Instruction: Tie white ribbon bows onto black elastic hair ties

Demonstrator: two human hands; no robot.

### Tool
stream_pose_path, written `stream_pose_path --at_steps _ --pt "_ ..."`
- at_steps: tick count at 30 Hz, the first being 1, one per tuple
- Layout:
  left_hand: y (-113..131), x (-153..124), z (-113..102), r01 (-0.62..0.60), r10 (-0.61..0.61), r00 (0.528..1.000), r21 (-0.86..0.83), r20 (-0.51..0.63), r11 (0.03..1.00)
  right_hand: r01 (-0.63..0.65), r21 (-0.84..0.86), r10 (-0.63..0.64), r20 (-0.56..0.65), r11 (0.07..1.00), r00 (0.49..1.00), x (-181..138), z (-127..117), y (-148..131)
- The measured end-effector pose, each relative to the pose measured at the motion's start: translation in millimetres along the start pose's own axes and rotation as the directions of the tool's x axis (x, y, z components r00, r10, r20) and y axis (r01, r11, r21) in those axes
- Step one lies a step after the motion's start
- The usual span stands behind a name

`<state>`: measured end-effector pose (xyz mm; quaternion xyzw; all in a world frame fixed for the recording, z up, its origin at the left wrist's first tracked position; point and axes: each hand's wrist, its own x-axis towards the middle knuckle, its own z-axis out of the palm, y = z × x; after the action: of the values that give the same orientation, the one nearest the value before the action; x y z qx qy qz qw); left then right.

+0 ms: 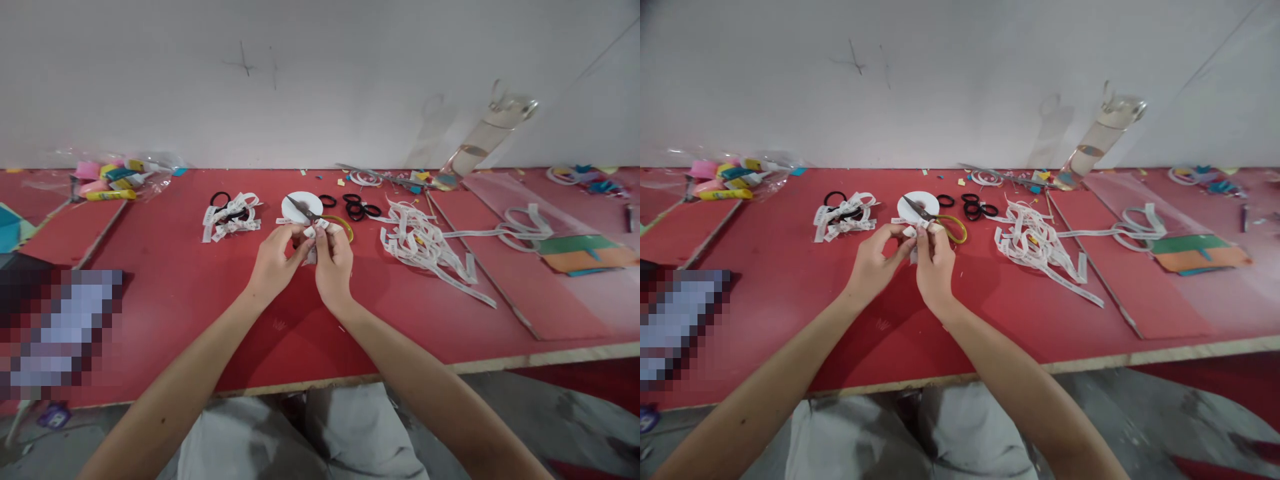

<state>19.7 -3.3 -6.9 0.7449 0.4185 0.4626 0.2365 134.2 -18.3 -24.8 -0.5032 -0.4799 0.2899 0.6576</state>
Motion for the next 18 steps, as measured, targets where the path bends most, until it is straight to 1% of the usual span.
stream_pose_path --at_steps 2,3,5,8,11,14,18 --pt "-2.7 0.3 1.1 -0.072 0.074 0.997 0.110 -0.016 0.991 0.004 -0.011 -0.003 0.019 1.000 1.000 2.1 -0.3 4.5" --pt "-3.9 0.4 1.7 -0.089 0.092 0.995 0.131 -0.022 0.987 0.005 -0.017 -0.005 0.028 1.000 1.000 3.1 -0.5 5.9" --pt "-6.1 0.6 2.1 -0.068 0.071 0.997 0.088 -0.031 0.994 0.016 -0.034 -0.014 0.040 0.999 0.999 4.5 -0.9 6.2" --pt "-8.6 1.7 0.9 0.009 -0.009 1.000 -0.067 0.001 0.998 0.035 -0.055 -0.033 0.050 0.998 0.998 5.1 -1.4 1.4" --pt "-10.2 3.0 -0.4 0.025 -0.017 0.999 -0.170 0.048 0.985 0.050 -0.067 -0.046 0.067 0.996 0.997 5.3 -1.7 -2.9" --pt "-10.5 3.4 -0.6 0.017 -0.005 0.998 -0.189 0.066 0.982 0.044 -0.059 -0.039 0.077 0.997 0.996 5.9 -2.3 -1.7" --pt "-10.6 3.0 -1.4 0.005 0.002 0.999 -0.143 0.050 0.990 0.009 0.049 -0.015 0.130 0.999 0.991 4.5 -2.9 4.0"
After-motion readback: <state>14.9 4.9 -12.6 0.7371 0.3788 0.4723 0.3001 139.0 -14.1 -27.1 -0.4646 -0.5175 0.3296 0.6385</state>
